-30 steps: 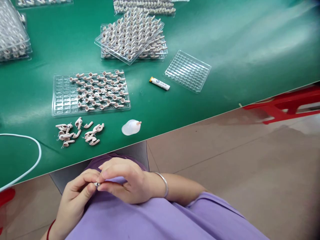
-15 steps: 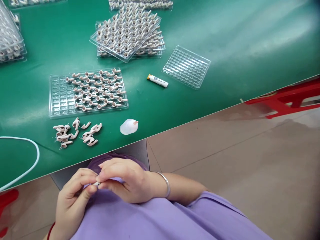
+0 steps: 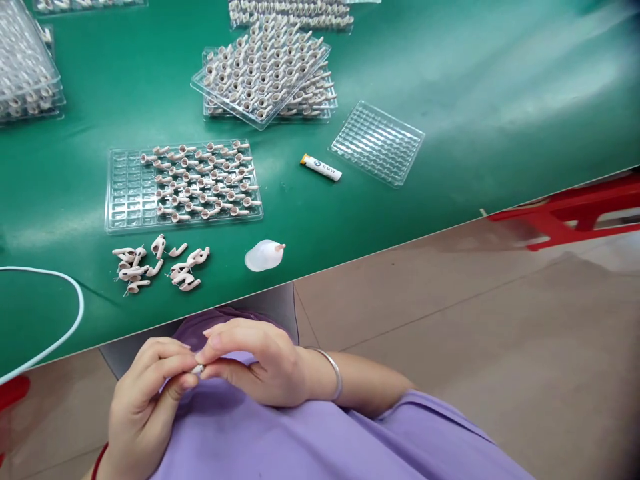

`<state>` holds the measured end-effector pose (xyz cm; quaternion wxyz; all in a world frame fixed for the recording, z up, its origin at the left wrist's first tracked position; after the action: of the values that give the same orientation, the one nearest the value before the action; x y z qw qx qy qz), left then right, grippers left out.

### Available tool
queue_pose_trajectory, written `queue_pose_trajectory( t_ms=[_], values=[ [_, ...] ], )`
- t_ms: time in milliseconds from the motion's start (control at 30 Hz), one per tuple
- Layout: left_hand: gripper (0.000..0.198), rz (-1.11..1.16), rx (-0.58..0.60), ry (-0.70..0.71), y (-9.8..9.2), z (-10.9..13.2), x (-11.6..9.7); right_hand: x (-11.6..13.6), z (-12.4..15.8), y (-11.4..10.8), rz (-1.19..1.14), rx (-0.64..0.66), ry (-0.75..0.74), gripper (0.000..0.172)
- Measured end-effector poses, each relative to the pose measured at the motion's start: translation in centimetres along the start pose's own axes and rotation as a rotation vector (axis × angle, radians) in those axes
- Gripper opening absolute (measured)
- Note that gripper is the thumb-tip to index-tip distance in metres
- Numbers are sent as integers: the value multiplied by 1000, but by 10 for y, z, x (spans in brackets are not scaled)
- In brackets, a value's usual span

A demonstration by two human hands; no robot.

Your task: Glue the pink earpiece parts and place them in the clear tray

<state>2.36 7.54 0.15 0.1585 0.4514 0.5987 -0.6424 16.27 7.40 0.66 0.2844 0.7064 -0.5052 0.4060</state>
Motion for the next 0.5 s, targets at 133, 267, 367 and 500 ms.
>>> queue_pose_trajectory(
  t_ms=[133, 267, 367, 500],
  values=[
    [28, -24, -5, 22, -1, 2, 0, 0, 0, -5, -35, -66, 5, 24],
    [31, -91, -8, 51, -3, 5, -2, 1, -1, -3, -63, -50, 2, 21],
    [31, -130, -13, 72, -3, 5, -5, 2, -1, -5, -88, -84, -25, 25],
    [30, -140, -38, 72, -5, 5, -7, 0, 1, -5, -137, -119, -43, 32]
  ],
)
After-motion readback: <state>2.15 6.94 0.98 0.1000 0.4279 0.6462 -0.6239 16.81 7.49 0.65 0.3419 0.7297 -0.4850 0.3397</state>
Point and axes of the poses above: each hand's wrist, its own z-axis away from the middle knuckle, its own y-axis out of the palm, x = y × z, the point moved 9 cm from there along -z, towards the middle knuckle, and after that the axes turned 12 degrees about -z, right-handed, at the moved point
